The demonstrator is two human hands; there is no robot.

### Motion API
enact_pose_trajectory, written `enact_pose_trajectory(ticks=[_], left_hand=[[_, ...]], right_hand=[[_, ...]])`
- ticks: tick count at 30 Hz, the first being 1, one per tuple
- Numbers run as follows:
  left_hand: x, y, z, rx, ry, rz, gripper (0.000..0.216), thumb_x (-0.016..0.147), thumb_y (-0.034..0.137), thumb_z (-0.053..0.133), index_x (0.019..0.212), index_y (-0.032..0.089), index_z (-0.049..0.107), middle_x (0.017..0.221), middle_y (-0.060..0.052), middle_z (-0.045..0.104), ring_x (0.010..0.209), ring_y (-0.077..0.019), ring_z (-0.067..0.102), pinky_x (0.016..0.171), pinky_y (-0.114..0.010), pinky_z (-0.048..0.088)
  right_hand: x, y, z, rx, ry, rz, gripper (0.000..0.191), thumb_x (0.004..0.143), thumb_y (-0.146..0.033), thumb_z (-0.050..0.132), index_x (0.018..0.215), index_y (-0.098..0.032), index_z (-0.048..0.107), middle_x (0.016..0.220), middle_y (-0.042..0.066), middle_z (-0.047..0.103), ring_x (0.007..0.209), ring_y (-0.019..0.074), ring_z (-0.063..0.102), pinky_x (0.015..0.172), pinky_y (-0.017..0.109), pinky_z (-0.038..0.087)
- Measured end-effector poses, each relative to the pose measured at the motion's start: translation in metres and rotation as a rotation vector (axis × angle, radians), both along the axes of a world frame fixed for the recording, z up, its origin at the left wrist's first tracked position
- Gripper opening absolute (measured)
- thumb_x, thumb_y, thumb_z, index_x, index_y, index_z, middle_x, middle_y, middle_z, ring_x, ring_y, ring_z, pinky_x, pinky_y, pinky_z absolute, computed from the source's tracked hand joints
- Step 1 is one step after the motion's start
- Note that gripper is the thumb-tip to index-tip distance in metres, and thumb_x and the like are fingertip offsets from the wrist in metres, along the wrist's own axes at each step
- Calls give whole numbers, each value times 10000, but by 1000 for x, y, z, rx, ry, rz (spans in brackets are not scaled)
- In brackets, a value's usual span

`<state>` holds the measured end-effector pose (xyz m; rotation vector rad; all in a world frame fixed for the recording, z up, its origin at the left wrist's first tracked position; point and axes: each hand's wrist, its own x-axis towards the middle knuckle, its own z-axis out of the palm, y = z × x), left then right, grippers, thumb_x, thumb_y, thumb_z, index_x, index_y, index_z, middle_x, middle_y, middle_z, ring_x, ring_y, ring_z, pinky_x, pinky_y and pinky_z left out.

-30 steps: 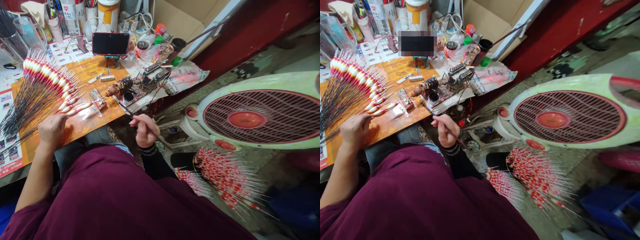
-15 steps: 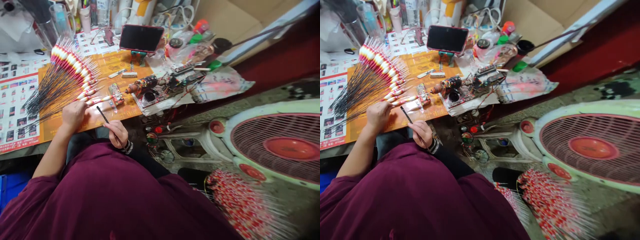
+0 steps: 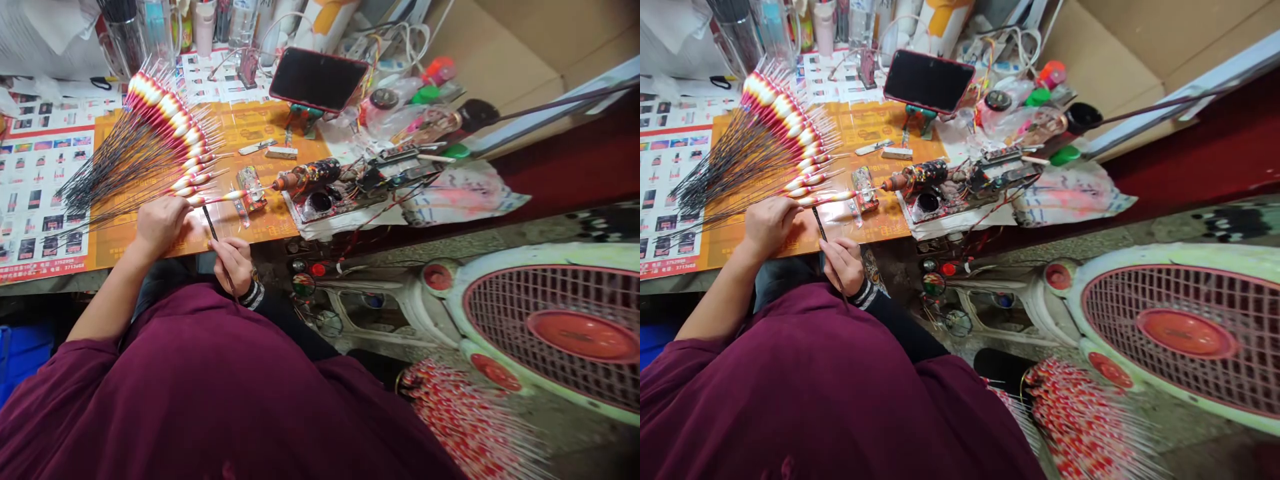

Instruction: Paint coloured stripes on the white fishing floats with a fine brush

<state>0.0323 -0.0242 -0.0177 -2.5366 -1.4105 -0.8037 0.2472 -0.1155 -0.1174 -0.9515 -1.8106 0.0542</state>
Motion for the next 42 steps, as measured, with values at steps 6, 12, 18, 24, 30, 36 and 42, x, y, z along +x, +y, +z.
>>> enact_pose_trajectory(ticks=[6, 12, 18, 24, 30, 36, 42], left_hand=[[0, -1, -1, 38, -13, -20, 304, 1073, 363, 557, 911, 196, 751, 855, -104, 773, 791, -232, 717, 686, -326, 476], [1, -1, -1, 17, -28, -8, 304, 1071, 372, 556, 906, 207, 750, 858, -99, 774, 795, -236, 721, 691, -332, 479], [2, -1, -2, 45, -19, -1, 320, 1074, 366, 546, 882, 208, 747, 822, -94, 765, 758, -227, 714, 662, -326, 465], [1, -1, -2, 34, 9, 23, 311, 1070, 362, 541, 896, 208, 749, 834, -92, 773, 778, -231, 723, 671, -328, 474], [1, -1, -2, 41, 12, 5, 319, 1086, 376, 547, 925, 201, 758, 857, -97, 784, 790, -230, 731, 672, -325, 467], [-5, 3, 3, -24, -17, 11, 277, 1080, 361, 560, 934, 210, 741, 877, -82, 773, 816, -225, 716, 713, -324, 471], [-46, 10, 26, -145, -1, 108, 163, 1008, 366, 672, 1033, 217, 733, 939, -86, 756, 865, -243, 682, 750, -335, 478]], right_hand=[[-1, -1, 3, -36, -9, 4, 456, 1041, -202, 515, 1476, -203, 650, 1235, 109, 801, 1152, 274, 682, 1007, 464, 634], [-2, -2, 4, -85, -1, -4, 461, 1048, -219, 519, 1492, -215, 642, 1256, 110, 798, 1164, 283, 691, 1023, 477, 629], [-3, -2, 7, -39, 24, 9, 503, 1046, -195, 524, 1542, -226, 596, 1264, 100, 798, 1170, 274, 687, 1033, 455, 619], [-2, -3, 9, -80, -7, 33, 508, 1042, -209, 535, 1546, -234, 595, 1273, 107, 788, 1194, 283, 675, 1058, 463, 594], [-2, -4, 10, -75, -18, 34, 491, 1028, -198, 539, 1510, -217, 632, 1238, 116, 793, 1173, 287, 678, 1039, 467, 598], [1, -4, 2, -111, 10, 58, 463, 1012, -216, 540, 1453, -235, 680, 1226, 104, 803, 1147, 285, 700, 1020, 487, 615], [4, -3, 1, -37, 36, 70, 460, 995, -181, 531, 1420, -245, 694, 1184, 81, 823, 1080, 265, 726, 959, 470, 642]])
